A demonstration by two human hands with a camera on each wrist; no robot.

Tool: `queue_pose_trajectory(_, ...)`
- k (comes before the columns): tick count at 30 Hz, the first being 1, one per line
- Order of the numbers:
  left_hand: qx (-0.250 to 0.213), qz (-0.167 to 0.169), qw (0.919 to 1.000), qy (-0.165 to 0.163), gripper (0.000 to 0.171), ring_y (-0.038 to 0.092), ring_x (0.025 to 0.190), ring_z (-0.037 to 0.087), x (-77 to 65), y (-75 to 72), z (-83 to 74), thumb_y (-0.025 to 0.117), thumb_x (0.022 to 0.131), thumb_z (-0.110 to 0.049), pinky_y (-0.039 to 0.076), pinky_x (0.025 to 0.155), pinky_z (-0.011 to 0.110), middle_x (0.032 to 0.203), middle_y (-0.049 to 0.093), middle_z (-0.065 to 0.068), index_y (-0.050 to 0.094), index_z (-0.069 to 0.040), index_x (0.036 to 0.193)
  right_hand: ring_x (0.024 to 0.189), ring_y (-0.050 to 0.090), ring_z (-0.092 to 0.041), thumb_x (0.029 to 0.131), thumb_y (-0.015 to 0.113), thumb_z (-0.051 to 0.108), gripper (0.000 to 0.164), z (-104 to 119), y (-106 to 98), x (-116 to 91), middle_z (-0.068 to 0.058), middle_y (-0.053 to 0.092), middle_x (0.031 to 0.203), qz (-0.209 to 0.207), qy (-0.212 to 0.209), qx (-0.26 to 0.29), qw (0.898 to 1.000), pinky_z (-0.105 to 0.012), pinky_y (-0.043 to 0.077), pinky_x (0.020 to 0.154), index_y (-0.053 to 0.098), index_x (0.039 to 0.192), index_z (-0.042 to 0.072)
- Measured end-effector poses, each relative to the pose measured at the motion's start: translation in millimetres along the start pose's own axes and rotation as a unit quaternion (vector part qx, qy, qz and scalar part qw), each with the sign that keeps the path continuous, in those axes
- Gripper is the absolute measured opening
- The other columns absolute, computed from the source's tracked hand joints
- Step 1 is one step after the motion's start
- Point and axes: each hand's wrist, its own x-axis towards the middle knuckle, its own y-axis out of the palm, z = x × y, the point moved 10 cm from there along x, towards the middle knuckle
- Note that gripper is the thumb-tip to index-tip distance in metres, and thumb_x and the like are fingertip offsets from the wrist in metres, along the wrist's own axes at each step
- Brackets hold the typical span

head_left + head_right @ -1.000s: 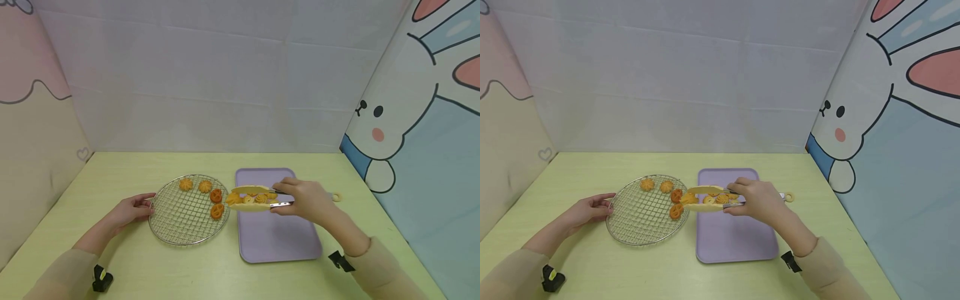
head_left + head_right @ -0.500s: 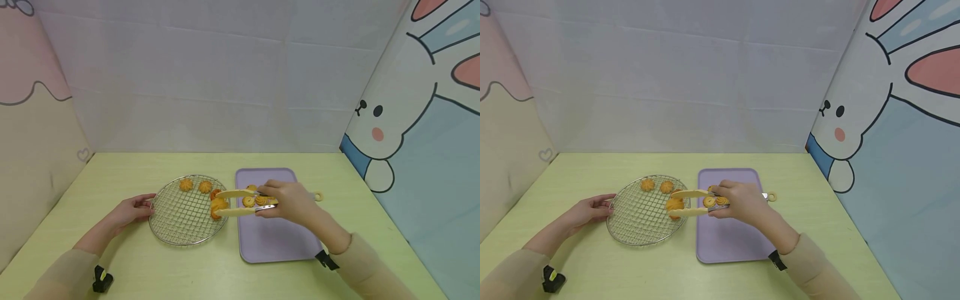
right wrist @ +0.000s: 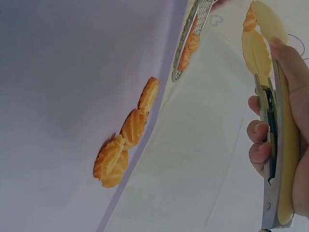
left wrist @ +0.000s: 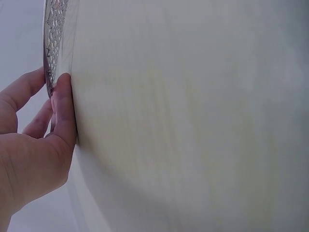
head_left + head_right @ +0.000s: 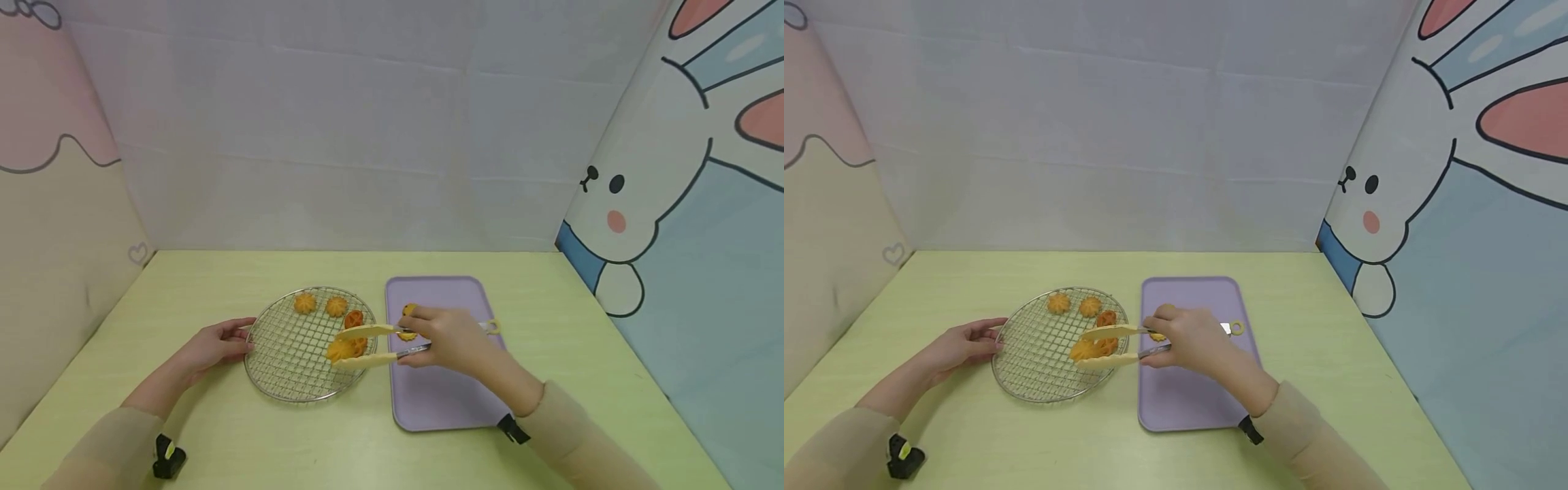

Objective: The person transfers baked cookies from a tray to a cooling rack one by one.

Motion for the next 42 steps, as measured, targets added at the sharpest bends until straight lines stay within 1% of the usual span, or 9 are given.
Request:
queue_pose_trajectory(5, -0.007, 0.001, 1.0000, -0.001, 0.076, 0.049, 0.091, 0.008, -0.5, 0.6, 0.8, 0.070, 0.086, -0.017, 0.051, 0.078, 0.023, 0.109, 0.045, 0.008, 0.027, 0.000, 0.147, 0.056, 0.052, -0.004, 0.066, 0.078, 0.056, 0.053, -0.2, 12.7, 0.7, 0.009, 0.062, 0.094, 0.030, 0.019, -0.005, 0.999, -0.018, 0.041, 0.043, 0.071, 0.102, 0.018)
queue_pose_trajectory(9, -0.018, 0.002, 0.9998, 0.000, 0.077, 0.049, 0.089, 0.007, -0.4, -0.1, 0.1, 0.070, 0.086, -0.016, 0.052, 0.078, 0.022, 0.107, 0.045, 0.006, 0.026, 0.001, 0.147, 0.049, 0.041, -0.005, 0.066, 0.077, 0.057, 0.053, -0.8, 19.6, 3.2, 0.010, 0.055, 0.085, 0.048, 0.031, -0.009, 0.998, -0.018, 0.035, 0.042, 0.071, 0.102, 0.019)
queue_pose_trajectory(13, -0.026, 0.005, 0.9996, 0.001, 0.077, 0.050, 0.088, 0.007, -0.3, -0.1, -0.1, 0.070, 0.085, -0.014, 0.052, 0.077, 0.022, 0.105, 0.045, 0.005, 0.026, 0.002, 0.147, 0.048, 0.037, -0.003, 0.067, 0.077, 0.057, 0.051, 0.2, 25.6, 5.7, 0.010, 0.050, 0.081, 0.061, 0.031, -0.011, 0.998, -0.018, 0.032, 0.040, 0.071, 0.102, 0.020)
queue_pose_trajectory(17, -0.022, 0.002, 0.9998, 0.000, 0.077, 0.049, 0.089, 0.007, 0.1, -0.3, -0.8, 0.070, 0.085, -0.015, 0.052, 0.078, 0.022, 0.106, 0.045, 0.006, 0.028, 0.000, 0.147, 0.053, 0.042, -0.001, 0.068, 0.073, 0.061, 0.051, 0.7, 33.2, 7.2, 0.012, 0.054, 0.081, 0.083, 0.035, -0.029, 0.996, -0.019, 0.030, 0.038, 0.071, 0.103, 0.023)
queue_pose_trajectory(23, -0.007, -0.005, 1.0000, -0.004, 0.077, 0.049, 0.091, 0.010, 0.3, 0.2, -1.2, 0.071, 0.085, -0.017, 0.052, 0.077, 0.022, 0.106, 0.047, 0.007, 0.028, -0.001, 0.147, 0.072, 0.055, -0.003, 0.071, 0.071, 0.061, 0.053, 2.2, 47.1, 7.1, 0.012, 0.062, 0.093, 0.135, 0.041, -0.022, 0.990, -0.020, 0.038, 0.043, 0.071, 0.107, 0.022)
queue_pose_trajectory(27, -0.001, -0.005, 1.0000, -0.004, 0.077, 0.049, 0.091, 0.011, -0.7, -0.1, -0.9, 0.071, 0.085, -0.017, 0.051, 0.077, 0.022, 0.107, 0.047, 0.007, 0.028, -0.001, 0.147, 0.075, 0.057, -0.005, 0.071, 0.071, 0.060, 0.053, 2.5, 53.4, 6.9, 0.011, 0.063, 0.095, 0.160, 0.048, -0.018, 0.986, -0.021, 0.038, 0.045, 0.070, 0.108, 0.022)
queue_pose_trajectory(32, -0.004, -0.002, 1.0000, -0.007, 0.076, 0.049, 0.091, 0.011, -0.8, 0.2, -0.1, 0.070, 0.085, -0.017, 0.051, 0.077, 0.022, 0.106, 0.046, 0.007, 0.028, -0.001, 0.147, 0.074, 0.059, -0.006, 0.072, 0.070, 0.060, 0.053, 4.0, 57.8, 7.7, 0.009, 0.064, 0.095, 0.171, 0.042, -0.017, 0.984, -0.020, 0.041, 0.046, 0.071, 0.107, 0.020)
queue_pose_trajectory(35, -0.004, -0.003, 1.0000, -0.008, 0.076, 0.049, 0.091, 0.011, -0.7, 0.2, -0.3, 0.071, 0.085, -0.016, 0.051, 0.077, 0.022, 0.106, 0.047, 0.007, 0.029, -0.001, 0.147, 0.073, 0.059, -0.007, 0.072, 0.070, 0.060, 0.053, 4.7, 58.4, 7.9, 0.008, 0.064, 0.094, 0.170, 0.040, -0.015, 0.985, -0.021, 0.044, 0.048, 0.071, 0.106, 0.019)
queue_pose_trajectory(42, 0.010, -0.009, 0.9999, -0.008, 0.076, 0.048, 0.092, 0.013, -0.8, -1.1, -1.4, 0.071, 0.085, -0.018, 0.051, 0.076, 0.022, 0.107, 0.047, 0.008, 0.029, -0.001, 0.147, 0.072, 0.059, -0.007, 0.071, 0.072, 0.059, 0.053, 4.8, 58.3, 8.9, 0.008, 0.064, 0.093, 0.164, 0.043, -0.005, 0.985, -0.021, 0.044, 0.047, 0.071, 0.105, 0.018)
